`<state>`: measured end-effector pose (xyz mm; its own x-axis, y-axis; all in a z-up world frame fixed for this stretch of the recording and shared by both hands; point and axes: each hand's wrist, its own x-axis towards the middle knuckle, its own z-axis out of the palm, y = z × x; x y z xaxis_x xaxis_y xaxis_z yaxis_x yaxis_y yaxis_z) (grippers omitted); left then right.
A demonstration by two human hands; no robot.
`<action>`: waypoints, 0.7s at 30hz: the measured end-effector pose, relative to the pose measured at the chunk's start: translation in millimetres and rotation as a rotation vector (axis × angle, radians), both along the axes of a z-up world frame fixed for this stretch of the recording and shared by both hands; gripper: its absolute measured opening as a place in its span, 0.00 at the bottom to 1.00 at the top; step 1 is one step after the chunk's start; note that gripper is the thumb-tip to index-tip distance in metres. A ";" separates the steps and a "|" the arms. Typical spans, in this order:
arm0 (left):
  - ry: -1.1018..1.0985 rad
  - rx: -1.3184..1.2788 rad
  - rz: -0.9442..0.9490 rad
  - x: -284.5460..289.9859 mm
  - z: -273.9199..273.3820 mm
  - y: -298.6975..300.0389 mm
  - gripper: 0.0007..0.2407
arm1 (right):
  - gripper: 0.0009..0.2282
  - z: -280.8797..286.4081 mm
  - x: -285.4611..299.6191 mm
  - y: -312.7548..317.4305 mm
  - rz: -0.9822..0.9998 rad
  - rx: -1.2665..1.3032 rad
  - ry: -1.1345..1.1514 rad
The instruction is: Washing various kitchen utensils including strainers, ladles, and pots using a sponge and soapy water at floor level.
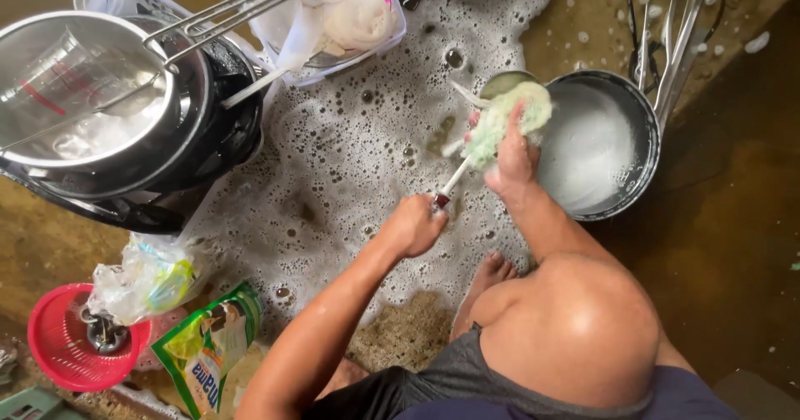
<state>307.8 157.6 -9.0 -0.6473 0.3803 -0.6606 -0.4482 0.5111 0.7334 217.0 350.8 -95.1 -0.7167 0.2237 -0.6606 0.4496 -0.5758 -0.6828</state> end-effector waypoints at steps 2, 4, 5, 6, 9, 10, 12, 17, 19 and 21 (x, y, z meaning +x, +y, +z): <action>-0.039 0.094 0.015 0.1 -12.4 -8.3 0.11 | 0.34 1.8 -9.3 12.2 0.202 -0.109 0.170; -0.050 0.089 -0.018 -15.6 -4.2 -31.1 0.10 | 0.30 37.4 -12.7 15.6 0.305 -0.006 0.287; -0.058 0.083 -0.051 -25.7 0.6 -43.3 0.10 | 0.27 56.0 -17.1 16.5 0.405 0.099 0.407; -0.055 0.080 -0.051 -33.1 16.1 -53.1 0.10 | 0.27 71.6 -19.4 17.5 0.405 0.097 0.411; 0.053 -0.167 -0.189 -46.1 47.4 -77.1 0.12 | 0.25 100.5 -17.4 29.2 0.674 0.434 0.740; 0.096 -0.240 -0.186 -50.0 48.8 -83.0 0.13 | 0.27 99.9 -19.9 36.8 0.719 0.412 0.791; 0.140 -0.308 -0.189 -57.3 48.6 -95.3 0.13 | 0.29 99.9 -27.5 61.4 0.758 0.394 0.837; -0.062 -0.284 -0.134 -64.4 54.8 -99.9 0.14 | 0.24 78.3 -34.8 92.8 0.471 0.090 0.745; 0.037 -0.248 -0.146 -48.0 38.1 -74.5 0.12 | 0.22 58.1 -17.3 80.7 0.388 0.104 0.678; 0.140 -0.209 -0.147 -29.8 6.9 -49.7 0.10 | 0.20 37.1 -2.3 50.7 0.312 0.114 0.619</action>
<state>278.0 107.8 -2.1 -0.6857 0.3417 -0.6427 -0.2602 0.7096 0.6548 214.7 401.5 -58.0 -0.9954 -0.0099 -0.0951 0.0913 -0.3923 -0.9153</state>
